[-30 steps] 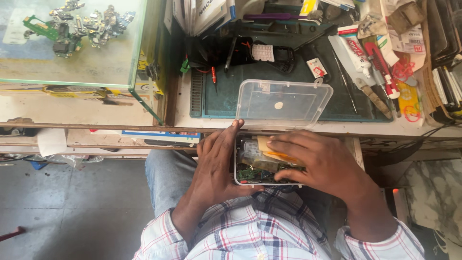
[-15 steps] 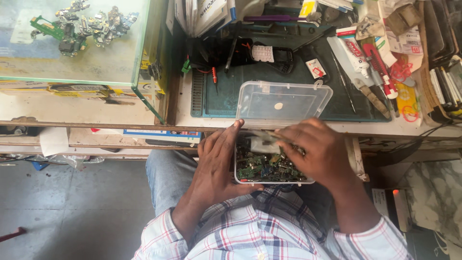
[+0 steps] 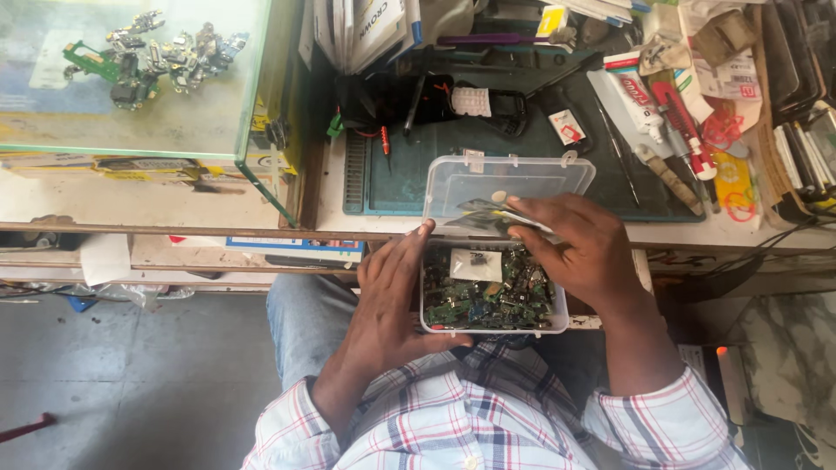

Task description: The person sorts small electronic components and circuit boards from a purple plastic container, placing some items on the workbench. The person then opens a second clear container, removes a small bag, and returns it. Finally, the person uses a screwdriver to work on a small circuit board on the mat.

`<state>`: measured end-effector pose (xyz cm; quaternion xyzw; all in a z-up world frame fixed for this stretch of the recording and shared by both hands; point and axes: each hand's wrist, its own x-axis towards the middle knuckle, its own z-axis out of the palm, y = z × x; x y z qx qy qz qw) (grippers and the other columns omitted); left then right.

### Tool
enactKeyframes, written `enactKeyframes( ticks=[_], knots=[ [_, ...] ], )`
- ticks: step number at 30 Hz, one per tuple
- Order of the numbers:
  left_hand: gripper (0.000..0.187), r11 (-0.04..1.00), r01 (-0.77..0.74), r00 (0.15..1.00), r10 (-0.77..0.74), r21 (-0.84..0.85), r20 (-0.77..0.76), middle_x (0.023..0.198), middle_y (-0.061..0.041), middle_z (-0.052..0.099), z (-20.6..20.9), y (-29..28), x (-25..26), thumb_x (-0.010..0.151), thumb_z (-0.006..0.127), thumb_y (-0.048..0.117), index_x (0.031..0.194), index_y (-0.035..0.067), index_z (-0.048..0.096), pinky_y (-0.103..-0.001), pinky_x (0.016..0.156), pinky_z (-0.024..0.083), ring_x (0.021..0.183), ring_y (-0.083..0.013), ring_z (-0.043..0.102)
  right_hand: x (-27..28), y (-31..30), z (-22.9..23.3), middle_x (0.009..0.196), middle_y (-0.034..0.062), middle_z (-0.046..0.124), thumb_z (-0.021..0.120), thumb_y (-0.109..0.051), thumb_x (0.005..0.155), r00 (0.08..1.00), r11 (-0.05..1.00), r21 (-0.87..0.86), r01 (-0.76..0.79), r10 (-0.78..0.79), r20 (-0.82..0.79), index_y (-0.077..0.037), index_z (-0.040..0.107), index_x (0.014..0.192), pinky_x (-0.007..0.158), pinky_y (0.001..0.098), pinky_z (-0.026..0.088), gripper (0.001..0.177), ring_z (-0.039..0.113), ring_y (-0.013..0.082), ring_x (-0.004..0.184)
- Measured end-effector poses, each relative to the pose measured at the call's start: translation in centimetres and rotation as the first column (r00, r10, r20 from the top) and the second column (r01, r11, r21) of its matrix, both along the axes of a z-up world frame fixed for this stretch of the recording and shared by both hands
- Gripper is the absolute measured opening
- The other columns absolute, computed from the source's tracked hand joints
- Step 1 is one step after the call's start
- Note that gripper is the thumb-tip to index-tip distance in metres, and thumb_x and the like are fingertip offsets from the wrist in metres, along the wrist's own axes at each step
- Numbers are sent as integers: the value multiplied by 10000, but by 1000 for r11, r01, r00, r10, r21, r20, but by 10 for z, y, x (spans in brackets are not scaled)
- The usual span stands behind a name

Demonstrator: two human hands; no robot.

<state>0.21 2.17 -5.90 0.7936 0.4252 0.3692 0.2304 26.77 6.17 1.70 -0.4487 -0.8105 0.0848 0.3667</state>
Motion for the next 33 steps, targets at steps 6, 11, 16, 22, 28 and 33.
enactKeyframes(
  ticks=[6, 11, 16, 22, 28, 33],
  knots=[
    [1351, 1000, -15, 1000, 15, 26, 0, 1642, -134, 380, -10, -2, -1, 565, 848, 744, 1610, 73, 315, -547, 1219, 286, 1496, -384, 364, 3, 26, -3, 1097, 104, 728, 838, -138, 906, 997, 997, 23, -78, 78, 8, -90, 681, 1318, 758, 313, 622, 444, 744, 210, 955],
    [1275, 999, -19, 998, 22, 42, -63, 1624, -143, 374, -7, -2, -3, 590, 854, 737, 1573, 83, 372, -565, 1198, 278, 1484, -391, 356, 2, 32, -11, 1114, 106, 731, 844, -90, 889, 996, 998, 23, -58, 59, -72, -86, 695, 1289, 827, 345, 591, 427, 739, 237, 998],
    [1278, 1000, -18, 995, 19, 11, -100, 1631, -155, 378, 2, -2, -1, 595, 834, 765, 1575, 78, 385, -572, 1198, 270, 1489, -395, 359, 1, 29, -20, 1138, 108, 723, 841, -81, 879, 990, 994, 2, -106, 106, -91, -84, 686, 1316, 844, 335, 592, 464, 732, 227, 1010],
    [1147, 998, 7, 1000, -6, 59, -14, 1575, -173, 458, 33, -7, -3, 643, 677, 745, 1533, 58, 447, -558, 1169, 267, 1468, -402, 389, 3, 34, -22, 1108, 93, 714, 851, -91, 876, 991, 994, -1, -107, 106, -79, -101, 678, 1345, 837, 331, 590, 500, 727, 217, 991],
    [290, 990, 29, 978, 1, 141, -210, 1156, 24, 732, 64, 9, 6, 1001, 645, 291, 1229, 137, 738, -378, 909, 398, 1089, -174, 602, 2, 34, -23, 1107, 99, 700, 861, -99, 862, 992, 996, -8, -93, 92, -89, -109, 680, 1348, 825, 330, 585, 519, 717, 216, 979],
    [300, 992, 115, 885, -78, 53, -460, 991, -11, 718, 86, 30, 18, 907, 673, 129, 1195, 134, 758, -365, 786, 399, 895, -197, 583, 3, 34, -20, 1121, 104, 704, 866, -90, 854, 993, 995, 14, -101, 102, -61, -111, 677, 1351, 830, 327, 588, 532, 717, 224, 994]
  ],
)
